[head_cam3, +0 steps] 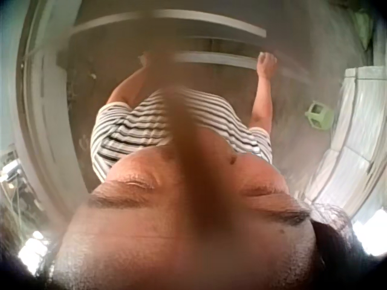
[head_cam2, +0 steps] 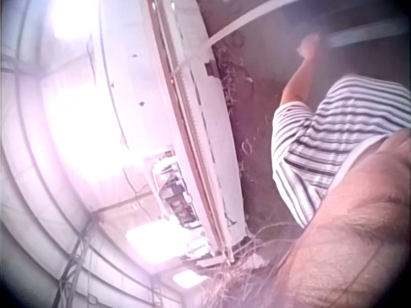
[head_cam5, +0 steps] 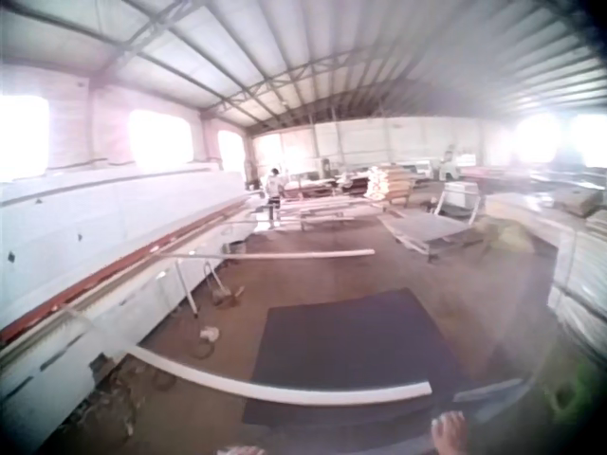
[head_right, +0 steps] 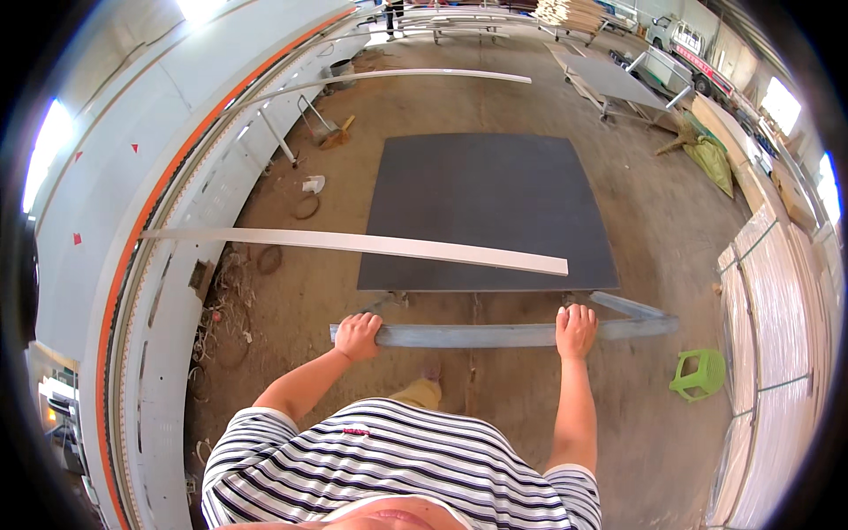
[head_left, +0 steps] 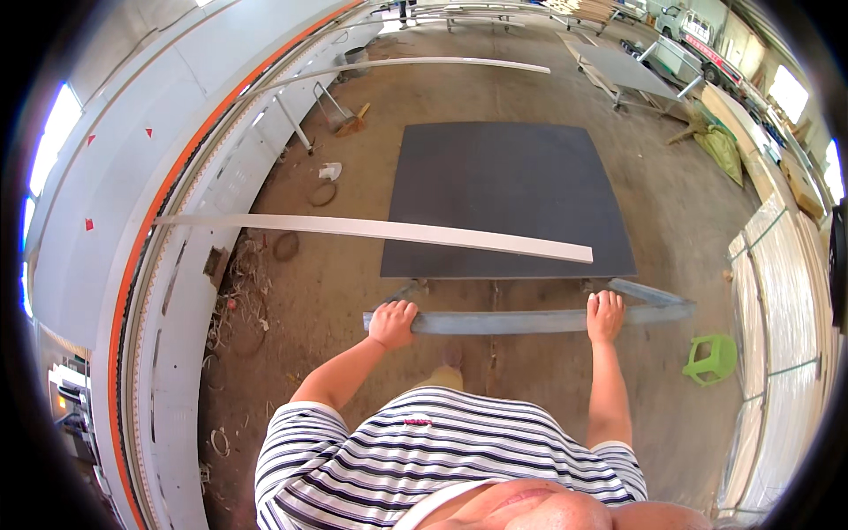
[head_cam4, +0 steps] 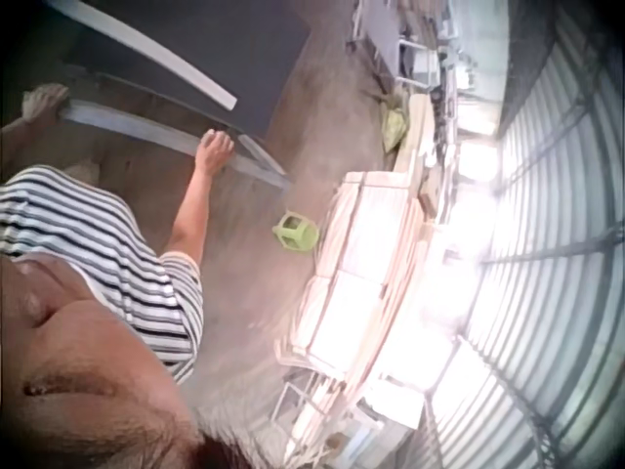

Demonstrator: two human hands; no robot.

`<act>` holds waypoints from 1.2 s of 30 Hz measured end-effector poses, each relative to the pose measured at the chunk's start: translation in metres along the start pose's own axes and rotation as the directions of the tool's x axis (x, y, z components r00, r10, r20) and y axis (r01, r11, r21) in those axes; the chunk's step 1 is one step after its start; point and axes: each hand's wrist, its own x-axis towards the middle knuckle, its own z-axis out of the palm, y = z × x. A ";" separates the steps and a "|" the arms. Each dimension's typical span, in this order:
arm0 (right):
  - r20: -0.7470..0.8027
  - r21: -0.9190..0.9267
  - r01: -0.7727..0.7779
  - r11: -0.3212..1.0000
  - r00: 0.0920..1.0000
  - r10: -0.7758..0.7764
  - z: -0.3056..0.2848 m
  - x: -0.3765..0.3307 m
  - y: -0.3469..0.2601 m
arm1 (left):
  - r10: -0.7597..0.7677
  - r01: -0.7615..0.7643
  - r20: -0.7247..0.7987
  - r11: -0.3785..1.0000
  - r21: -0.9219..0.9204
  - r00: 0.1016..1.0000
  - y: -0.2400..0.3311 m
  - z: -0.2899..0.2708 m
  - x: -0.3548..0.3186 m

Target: The person feeds wooden slats one by one into an edge banding machine. The person then grasps the handle of a mobile cart and pushes it across the floor.

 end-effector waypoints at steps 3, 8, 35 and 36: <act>0.061 0.007 -0.042 0.999 0.997 0.042 0.022 0.026 0.011 | 0.011 -0.012 -0.036 1.000 -0.013 0.999 -0.005 0.008 0.030; -0.013 -0.038 -0.045 0.998 0.999 0.045 0.058 0.064 0.019 | -0.005 0.004 -0.031 1.000 -0.025 1.000 -0.020 0.024 0.077; 0.077 -0.111 -0.021 0.994 0.997 0.029 0.224 0.288 0.015 | -0.076 0.077 0.039 0.997 -0.015 0.996 -0.139 0.065 0.313; 0.123 -0.083 0.097 0.992 0.989 -0.086 0.220 0.299 0.013 | -0.073 0.074 0.043 0.997 -0.015 0.996 -0.142 0.067 0.321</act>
